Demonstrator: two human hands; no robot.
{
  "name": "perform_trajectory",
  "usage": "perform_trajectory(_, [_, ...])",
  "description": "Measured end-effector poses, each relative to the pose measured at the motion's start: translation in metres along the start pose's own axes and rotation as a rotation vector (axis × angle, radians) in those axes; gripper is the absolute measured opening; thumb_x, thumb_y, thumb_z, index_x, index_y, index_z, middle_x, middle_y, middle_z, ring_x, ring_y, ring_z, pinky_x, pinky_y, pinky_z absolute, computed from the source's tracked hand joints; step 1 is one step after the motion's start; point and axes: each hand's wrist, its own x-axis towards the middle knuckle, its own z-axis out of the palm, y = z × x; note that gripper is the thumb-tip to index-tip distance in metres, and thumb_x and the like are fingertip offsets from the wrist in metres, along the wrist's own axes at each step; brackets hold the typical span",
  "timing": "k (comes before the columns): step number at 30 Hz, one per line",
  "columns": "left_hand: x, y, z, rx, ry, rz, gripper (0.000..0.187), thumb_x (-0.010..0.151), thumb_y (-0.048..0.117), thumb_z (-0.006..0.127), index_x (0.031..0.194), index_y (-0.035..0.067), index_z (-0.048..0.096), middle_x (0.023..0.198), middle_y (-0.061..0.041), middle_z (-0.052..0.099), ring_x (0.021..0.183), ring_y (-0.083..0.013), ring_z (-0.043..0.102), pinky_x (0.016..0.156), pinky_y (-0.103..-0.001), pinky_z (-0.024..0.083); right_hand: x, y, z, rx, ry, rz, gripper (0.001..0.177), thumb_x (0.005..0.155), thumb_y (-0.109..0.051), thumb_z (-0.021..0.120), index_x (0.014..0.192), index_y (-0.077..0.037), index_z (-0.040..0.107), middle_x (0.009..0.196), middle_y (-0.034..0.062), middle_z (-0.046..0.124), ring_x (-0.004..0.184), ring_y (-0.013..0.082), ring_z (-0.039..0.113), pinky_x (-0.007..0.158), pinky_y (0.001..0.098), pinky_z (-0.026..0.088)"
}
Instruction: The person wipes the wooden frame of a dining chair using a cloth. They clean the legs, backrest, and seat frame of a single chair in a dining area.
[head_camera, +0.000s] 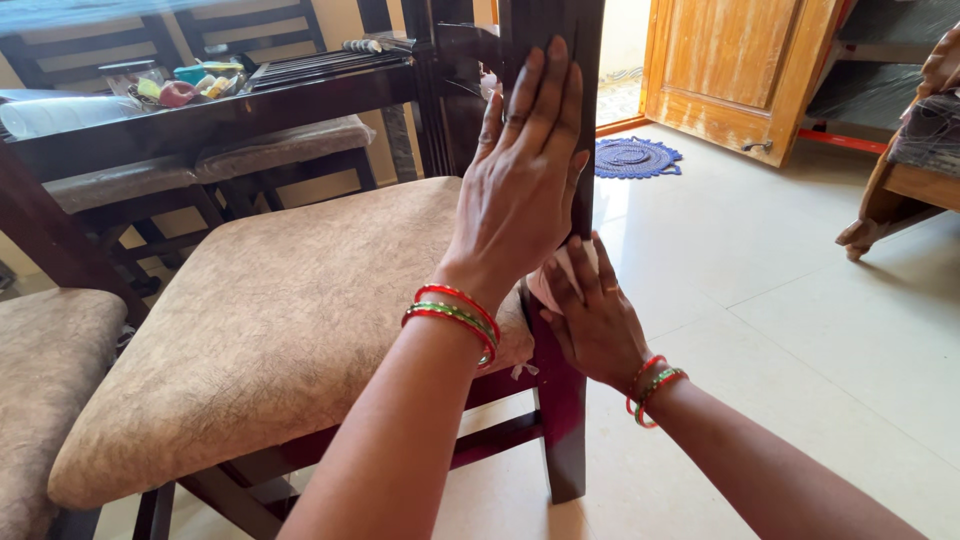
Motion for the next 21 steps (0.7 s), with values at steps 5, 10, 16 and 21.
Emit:
perform_trajectory(5, [-0.026, 0.004, 0.012, -0.054, 0.008, 0.009, 0.057, 0.103, 0.017, 0.054, 0.157, 0.001, 0.043, 0.169, -0.012, 0.033, 0.159, -0.0234, 0.027, 0.132, -0.049, 0.017, 0.007, 0.0, -0.001, 0.063, 0.103, 0.038, 0.072, 0.096, -0.024, 0.063, 0.157, -0.002, 0.03, 0.164, 0.0321, 0.02, 0.152, 0.0555, 0.02, 0.117, 0.0573, 0.038])
perform_trajectory(10, [-0.07, 0.003, 0.016, -0.136, -0.019, -0.041, 0.059, 0.105, 0.024, 0.053, 0.157, 0.0, 0.039, 0.168, -0.014, 0.032, 0.159, -0.0259, 0.026, 0.131, -0.051, 0.018, 0.063, -0.002, -0.028, 0.144, 0.188, 0.1, 0.074, 0.094, -0.012, 0.056, 0.161, -0.002, 0.026, 0.168, 0.0299, 0.015, 0.156, 0.0522, 0.017, 0.119, 0.0514, 0.038])
perform_trajectory(16, [-0.119, 0.002, 0.032, -0.182, -0.085, -0.068, 0.069, 0.105, 0.036, 0.05, 0.158, -0.004, 0.03, 0.167, -0.022, 0.028, 0.157, -0.0355, 0.023, 0.126, -0.054, 0.018, 0.128, 0.008, -0.066, -0.012, 0.29, -0.042, 0.072, 0.106, -0.012, 0.059, 0.169, -0.01, 0.025, 0.175, 0.0199, 0.012, 0.162, 0.0481, 0.015, 0.133, 0.0533, 0.03])
perform_trajectory(21, [-0.13, 0.002, 0.035, -0.14, -0.153, -0.07, 0.068, 0.106, 0.036, 0.048, 0.159, -0.001, 0.03, 0.167, -0.02, 0.03, 0.156, -0.0343, 0.025, 0.126, -0.053, 0.017, 0.165, 0.014, -0.083, -0.002, 0.318, -0.055, 0.065, 0.113, -0.012, 0.06, 0.168, -0.013, 0.024, 0.173, 0.0152, 0.013, 0.161, 0.0443, 0.015, 0.132, 0.0472, 0.034])
